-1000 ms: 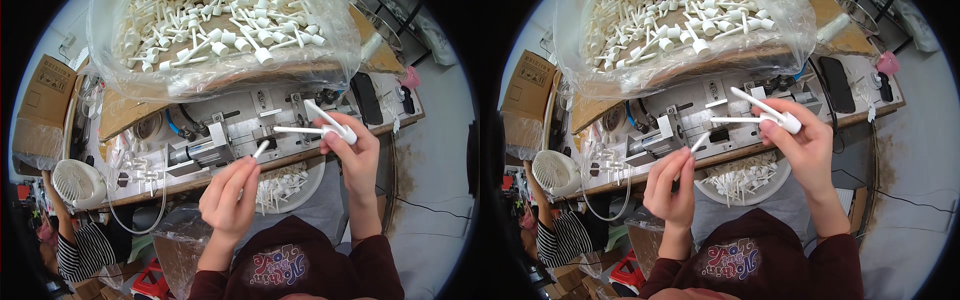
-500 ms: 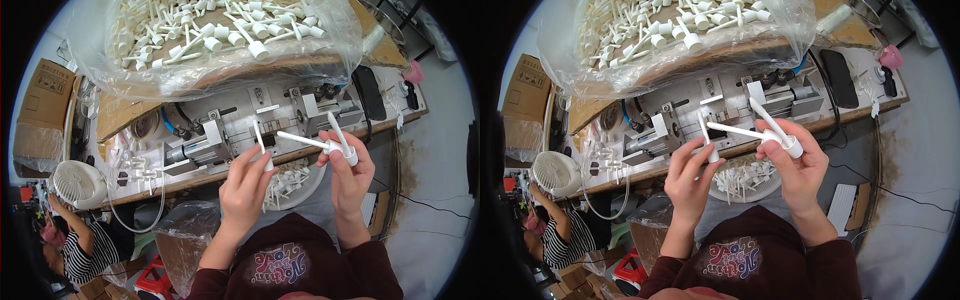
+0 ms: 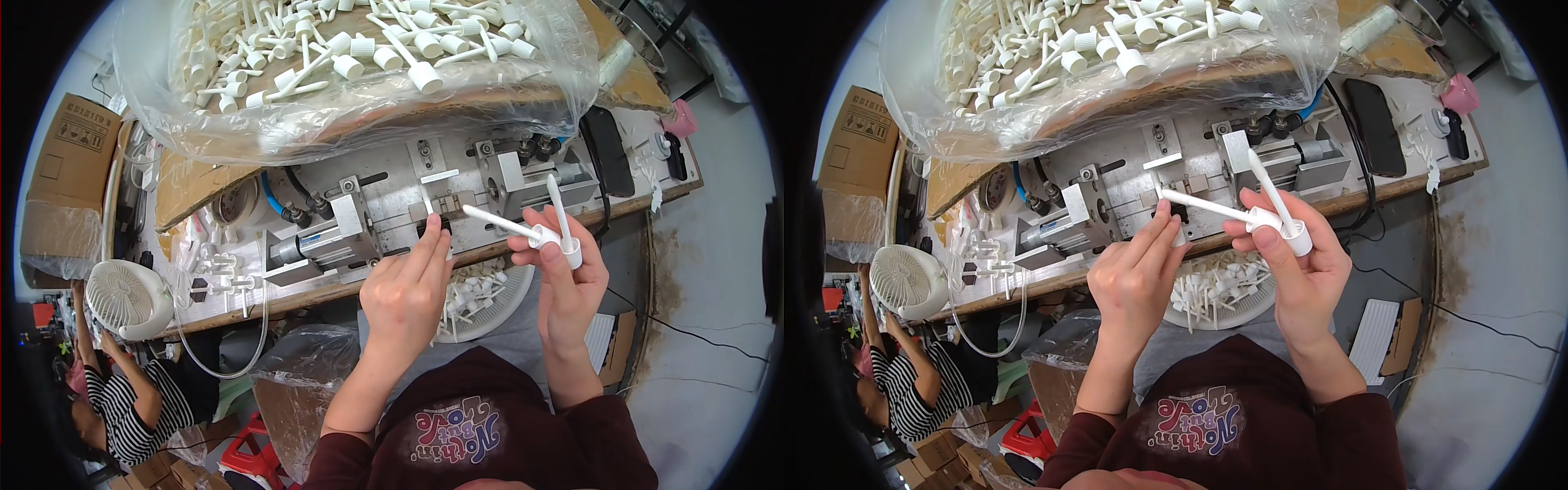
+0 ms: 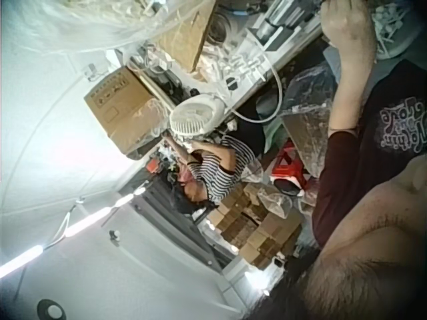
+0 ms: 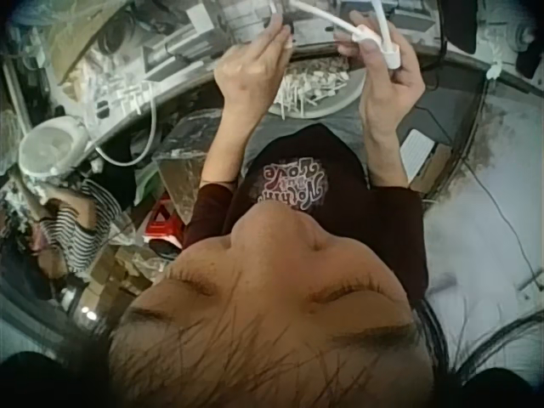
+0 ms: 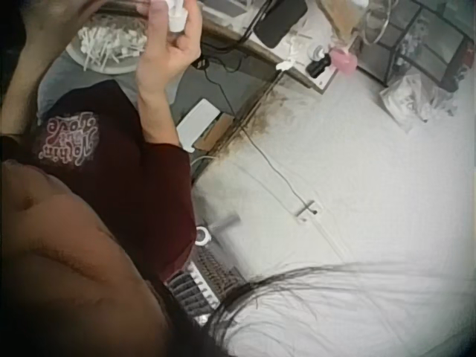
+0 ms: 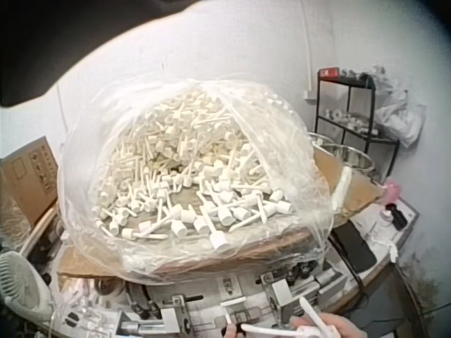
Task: The user is assembling plastic spray bottle pump components using a pneumatic machine in a workshop setting.
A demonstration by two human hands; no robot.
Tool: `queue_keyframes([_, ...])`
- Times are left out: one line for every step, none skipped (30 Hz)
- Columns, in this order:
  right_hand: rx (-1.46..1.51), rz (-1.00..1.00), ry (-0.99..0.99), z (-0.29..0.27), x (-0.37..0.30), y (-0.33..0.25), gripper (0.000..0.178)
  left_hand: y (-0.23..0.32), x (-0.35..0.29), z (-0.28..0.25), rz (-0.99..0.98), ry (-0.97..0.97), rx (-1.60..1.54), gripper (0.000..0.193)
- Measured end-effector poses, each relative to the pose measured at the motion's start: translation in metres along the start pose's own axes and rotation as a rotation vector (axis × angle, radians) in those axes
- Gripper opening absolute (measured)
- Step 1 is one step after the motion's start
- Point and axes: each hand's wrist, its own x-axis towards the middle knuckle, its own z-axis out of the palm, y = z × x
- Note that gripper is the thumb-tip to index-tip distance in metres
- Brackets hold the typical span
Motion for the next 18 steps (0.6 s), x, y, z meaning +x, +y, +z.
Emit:
queue_keyframes([0.002,0.002,0.006,0.001,0.0,0.001,0.039,0.0,0.0,0.0,-0.004,-0.001,-0.001,0.031])
queue_keyframes([0.004,0.005,0.012,0.002,0.0,0.002,0.039,0.0,-0.001,0.001,-0.008,-0.002,-0.003,0.031])
queue_keyframes([0.007,0.015,0.017,0.002,-0.001,0.004,0.039,0.001,-0.001,0.0,-0.012,-0.008,0.0,0.031])
queue_keyframes([0.01,0.024,0.021,0.003,-0.001,0.005,0.039,0.001,0.0,0.0,-0.014,-0.013,0.003,0.031])
queue_keyframes([0.014,0.033,0.025,0.004,-0.002,0.007,0.039,0.001,0.0,-0.001,-0.017,-0.018,0.006,0.031])
queue_keyframes([0.015,0.04,0.03,0.004,-0.003,0.009,0.039,0.001,-0.001,-0.002,-0.019,-0.027,0.008,0.031])
queue_keyframes([0.014,0.047,0.035,0.005,-0.004,0.011,0.039,0.001,-0.001,-0.003,-0.02,-0.034,0.01,0.032])
queue_keyframes([0.014,0.053,0.04,0.005,-0.005,0.013,0.039,0.001,-0.001,-0.003,-0.021,-0.042,0.011,0.032])
queue_keyframes([-0.011,0.065,0.048,0.006,-0.006,0.014,0.04,0.001,0.0,-0.004,-0.02,-0.025,-0.014,0.033])
queue_keyframes([-0.035,0.077,0.056,0.007,-0.007,0.016,0.041,0.002,0.0,-0.005,-0.018,-0.008,-0.04,0.034])
queue_keyframes([-0.06,0.089,0.064,0.008,-0.009,0.018,0.042,0.002,0.0,-0.005,-0.016,0.009,-0.065,0.035])
queue_keyframes([-0.059,0.099,0.055,0.01,-0.011,0.021,0.041,0.004,-0.001,-0.005,0.003,0.069,-0.119,0.036])
queue_keyframes([-0.058,0.11,0.046,0.013,-0.014,0.025,0.04,0.008,-0.004,-0.006,0.021,0.128,-0.172,0.036])
queue_keyframes([-0.057,0.122,0.037,0.016,-0.017,0.028,0.04,0.012,-0.005,-0.006,0.039,0.187,-0.226,0.037])
queue_keyframes([-0.047,0.14,0.007,0.018,-0.021,0.03,0.038,0.016,-0.005,-0.007,0.039,0.185,-0.257,0.036])
queue_keyframes([-0.037,0.157,-0.027,0.02,-0.025,0.031,0.037,0.02,-0.004,-0.007,0.037,0.187,-0.285,0.036])
queue_keyframes([-0.027,0.173,-0.061,0.021,-0.029,0.032,0.036,0.022,-0.003,-0.008,0.036,0.189,-0.314,0.036])
queue_keyframes([-0.049,0.167,-0.072,0.023,-0.032,0.036,0.035,0.019,-0.004,-0.006,0.028,0.195,-0.288,0.034])
